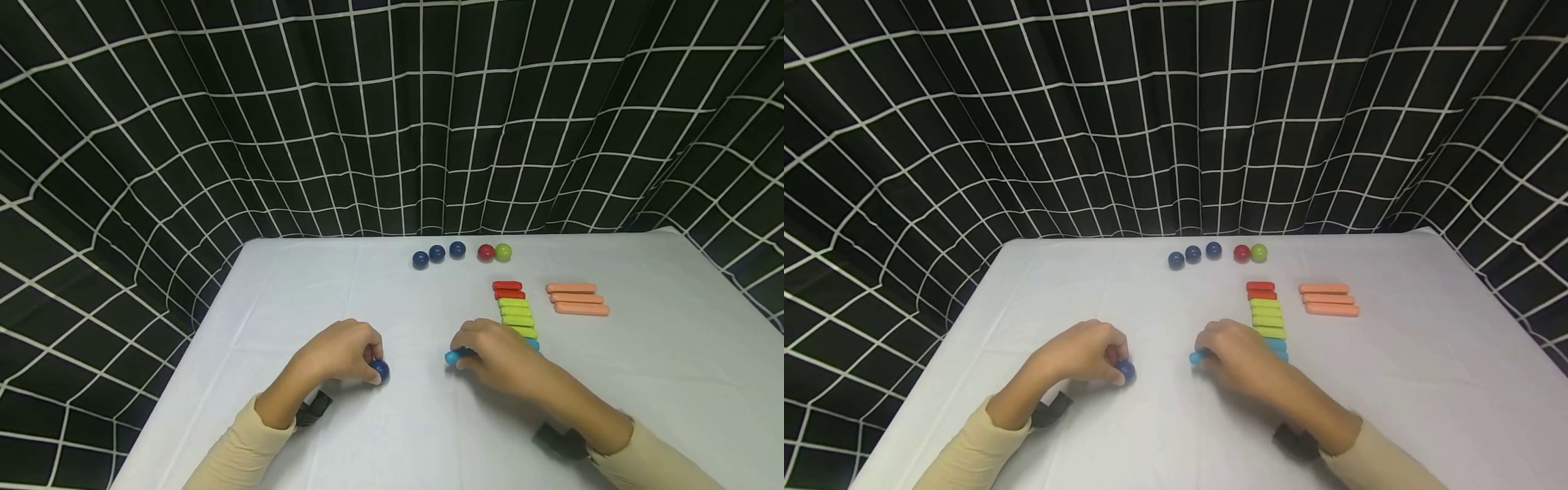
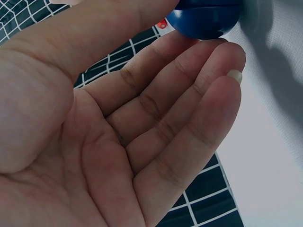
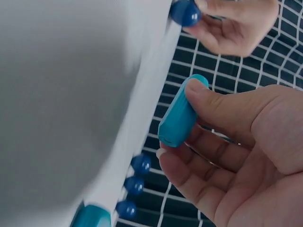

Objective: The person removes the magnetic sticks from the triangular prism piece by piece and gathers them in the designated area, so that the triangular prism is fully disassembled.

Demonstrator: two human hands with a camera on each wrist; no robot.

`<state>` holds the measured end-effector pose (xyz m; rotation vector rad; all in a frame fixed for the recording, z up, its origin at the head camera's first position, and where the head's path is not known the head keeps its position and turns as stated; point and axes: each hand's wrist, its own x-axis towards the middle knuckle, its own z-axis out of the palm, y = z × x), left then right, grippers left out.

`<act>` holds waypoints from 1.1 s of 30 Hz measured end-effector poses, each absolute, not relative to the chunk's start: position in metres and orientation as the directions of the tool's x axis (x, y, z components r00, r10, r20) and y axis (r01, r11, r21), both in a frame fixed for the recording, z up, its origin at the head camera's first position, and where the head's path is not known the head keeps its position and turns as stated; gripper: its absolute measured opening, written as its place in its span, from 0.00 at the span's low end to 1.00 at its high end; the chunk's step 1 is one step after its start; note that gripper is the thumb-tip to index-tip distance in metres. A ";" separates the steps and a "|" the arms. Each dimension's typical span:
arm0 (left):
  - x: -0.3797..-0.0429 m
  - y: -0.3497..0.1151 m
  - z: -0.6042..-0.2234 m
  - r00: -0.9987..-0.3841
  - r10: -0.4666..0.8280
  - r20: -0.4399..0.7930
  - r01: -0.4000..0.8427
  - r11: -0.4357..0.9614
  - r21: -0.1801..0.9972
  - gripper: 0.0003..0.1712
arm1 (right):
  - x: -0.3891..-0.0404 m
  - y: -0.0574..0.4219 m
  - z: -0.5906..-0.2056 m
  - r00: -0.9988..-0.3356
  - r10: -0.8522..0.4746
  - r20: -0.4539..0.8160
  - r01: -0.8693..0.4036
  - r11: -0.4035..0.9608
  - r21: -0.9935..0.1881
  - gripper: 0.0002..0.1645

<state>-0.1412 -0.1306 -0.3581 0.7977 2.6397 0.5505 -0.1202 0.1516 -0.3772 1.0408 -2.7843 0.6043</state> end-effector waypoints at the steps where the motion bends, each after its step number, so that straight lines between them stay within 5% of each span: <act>1: -0.141 -0.131 -0.358 -0.790 0.581 -0.197 0.454 0.769 0.450 0.12 | -0.120 0.155 -0.376 -0.767 -0.598 0.233 -0.641 0.694 -0.329 0.12; 33: -0.141 -0.130 -0.358 -0.801 0.559 -0.215 0.421 0.781 0.461 0.12 | -0.096 0.214 -0.388 -0.902 -0.423 0.084 -0.428 0.856 -0.290 0.14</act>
